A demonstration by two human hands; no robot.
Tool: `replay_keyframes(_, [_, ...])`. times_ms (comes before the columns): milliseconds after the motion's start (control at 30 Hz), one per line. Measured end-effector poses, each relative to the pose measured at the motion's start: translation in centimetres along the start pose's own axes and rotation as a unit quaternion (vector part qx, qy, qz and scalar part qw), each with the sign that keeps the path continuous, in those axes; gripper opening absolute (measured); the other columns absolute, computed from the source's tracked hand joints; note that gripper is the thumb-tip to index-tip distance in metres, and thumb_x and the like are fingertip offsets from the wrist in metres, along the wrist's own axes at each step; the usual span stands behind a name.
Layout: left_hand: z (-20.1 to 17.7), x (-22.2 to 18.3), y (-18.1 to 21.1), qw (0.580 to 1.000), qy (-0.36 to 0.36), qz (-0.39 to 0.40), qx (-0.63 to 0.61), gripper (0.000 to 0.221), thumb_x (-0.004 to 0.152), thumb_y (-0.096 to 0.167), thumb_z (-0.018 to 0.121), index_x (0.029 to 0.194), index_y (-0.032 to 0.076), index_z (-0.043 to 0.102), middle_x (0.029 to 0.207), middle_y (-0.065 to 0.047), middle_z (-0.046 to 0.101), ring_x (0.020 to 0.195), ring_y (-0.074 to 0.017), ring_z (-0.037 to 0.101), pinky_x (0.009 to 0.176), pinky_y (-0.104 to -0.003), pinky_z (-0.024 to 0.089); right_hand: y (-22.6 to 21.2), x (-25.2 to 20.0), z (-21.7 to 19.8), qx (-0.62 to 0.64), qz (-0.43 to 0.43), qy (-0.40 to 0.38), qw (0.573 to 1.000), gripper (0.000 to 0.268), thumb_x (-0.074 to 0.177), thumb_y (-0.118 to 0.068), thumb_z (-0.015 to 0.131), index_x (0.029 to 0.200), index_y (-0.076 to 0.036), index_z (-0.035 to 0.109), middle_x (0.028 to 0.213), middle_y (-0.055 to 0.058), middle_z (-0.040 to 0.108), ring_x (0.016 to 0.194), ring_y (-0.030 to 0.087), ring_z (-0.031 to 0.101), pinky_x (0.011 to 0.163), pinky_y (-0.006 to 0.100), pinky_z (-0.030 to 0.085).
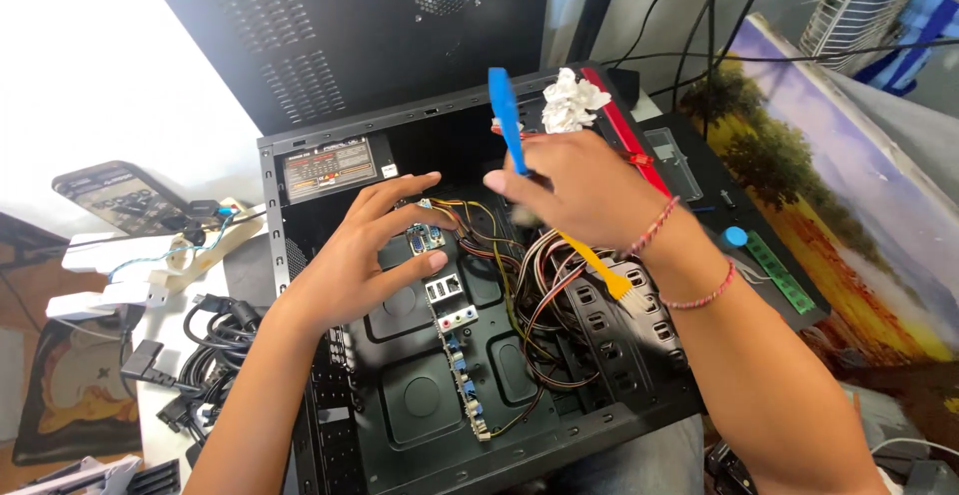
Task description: The person brushes dust from the front I/O panel and interior of an open computer case using a toothbrush and a cleaning brush, then removes the motherboard from the case and works on it on their lap, unplugging cables and handling connectors before returning to brush the case interior and adjust cables.
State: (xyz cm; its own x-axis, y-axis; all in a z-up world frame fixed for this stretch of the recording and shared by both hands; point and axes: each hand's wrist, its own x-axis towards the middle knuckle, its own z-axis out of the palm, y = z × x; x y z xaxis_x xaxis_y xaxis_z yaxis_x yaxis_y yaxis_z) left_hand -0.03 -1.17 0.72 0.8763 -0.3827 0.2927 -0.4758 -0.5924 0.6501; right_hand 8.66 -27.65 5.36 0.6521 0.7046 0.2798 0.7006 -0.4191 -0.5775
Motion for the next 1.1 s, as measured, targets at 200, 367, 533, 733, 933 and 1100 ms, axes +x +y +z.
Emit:
replay_keyframes(200, [-0.1, 0.1, 0.4, 1.000, 0.000, -0.008, 0.000, 0.037, 0.089, 0.039, 0.071, 0.119, 0.017, 0.073, 0.158, -0.012, 0.046, 0.148, -0.0362, 0.037, 0.115, -0.052, 0.035, 1.6, -0.1, -1.4, -0.233, 0.197, -0.093, 0.948, 0.045, 0.093, -0.051, 0.065, 0.080, -0.009, 0.074, 0.064, 0.014, 0.065, 0.067, 0.034, 0.065, 0.067, 0.048, 0.050])
replay_keyframes(367, [0.0, -0.2, 0.3, 1.000, 0.008, 0.002, 0.001, 0.037, 0.090, 0.039, 0.071, 0.119, 0.017, 0.072, 0.158, -0.012, 0.047, 0.146, -0.0361, 0.039, 0.115, -0.052, 0.036, 4.1, -0.7, -1.2, -0.244, 0.172, -0.047, 0.953, 0.037, 0.090, -0.046, 0.071, 0.083, -0.009, 0.075, 0.066, 0.013, 0.065, 0.068, 0.035, 0.064, 0.066, 0.048, 0.050])
replay_keyframes(533, [0.0, -0.2, 0.2, 1.000, 0.014, 0.000, 0.005, 0.036, 0.090, 0.039, 0.072, 0.118, 0.016, 0.073, 0.158, -0.013, 0.047, 0.146, -0.0368, 0.039, 0.116, -0.052, 0.034, 3.3, -0.5, -1.0, -0.209, 0.125, 0.025, 0.970, 0.031, 0.087, -0.043, 0.075, 0.094, -0.013, 0.077, 0.070, 0.013, 0.068, 0.071, 0.036, 0.065, 0.067, 0.048, 0.051])
replay_keyframes(733, [-0.5, -0.6, 0.4, 1.000, 0.005, -0.006, -0.019, 0.036, 0.092, 0.039, 0.070, 0.119, 0.016, 0.072, 0.159, -0.012, 0.046, 0.147, -0.0360, 0.039, 0.116, -0.051, 0.037, 4.4, -0.7, -0.9, -0.268, 0.167, 0.004, 0.949, 0.027, 0.076, -0.040, 0.082, 0.087, -0.016, 0.079, 0.075, 0.009, 0.072, 0.077, 0.032, 0.069, 0.068, 0.047, 0.053])
replay_keyframes(933, [-0.1, -0.3, -0.1, 1.000, 0.008, 0.000, -0.011, 0.038, 0.090, 0.040, 0.072, 0.119, 0.016, 0.073, 0.158, -0.012, 0.047, 0.147, -0.0360, 0.038, 0.117, -0.054, 0.035, -0.7, -0.7, -2.4, -0.258, 0.236, -0.016, 0.937, 0.037, 0.077, -0.047, 0.081, 0.075, -0.010, 0.076, 0.079, 0.007, 0.075, 0.079, 0.031, 0.071, 0.073, 0.045, 0.056])
replay_keyframes(1100, [-0.6, -0.3, 0.5, 1.000, -0.002, -0.018, -0.014, 0.038, 0.090, 0.041, 0.070, 0.119, 0.017, 0.073, 0.158, -0.011, 0.046, 0.147, -0.0357, 0.038, 0.114, -0.052, 0.037, -1.6, -0.9, -0.6, -0.356, 0.291, -0.230, 0.858, 0.060, 0.071, -0.064, 0.084, 0.083, -0.005, 0.077, 0.091, 0.015, 0.073, 0.093, 0.037, 0.073, 0.083, 0.047, 0.058])
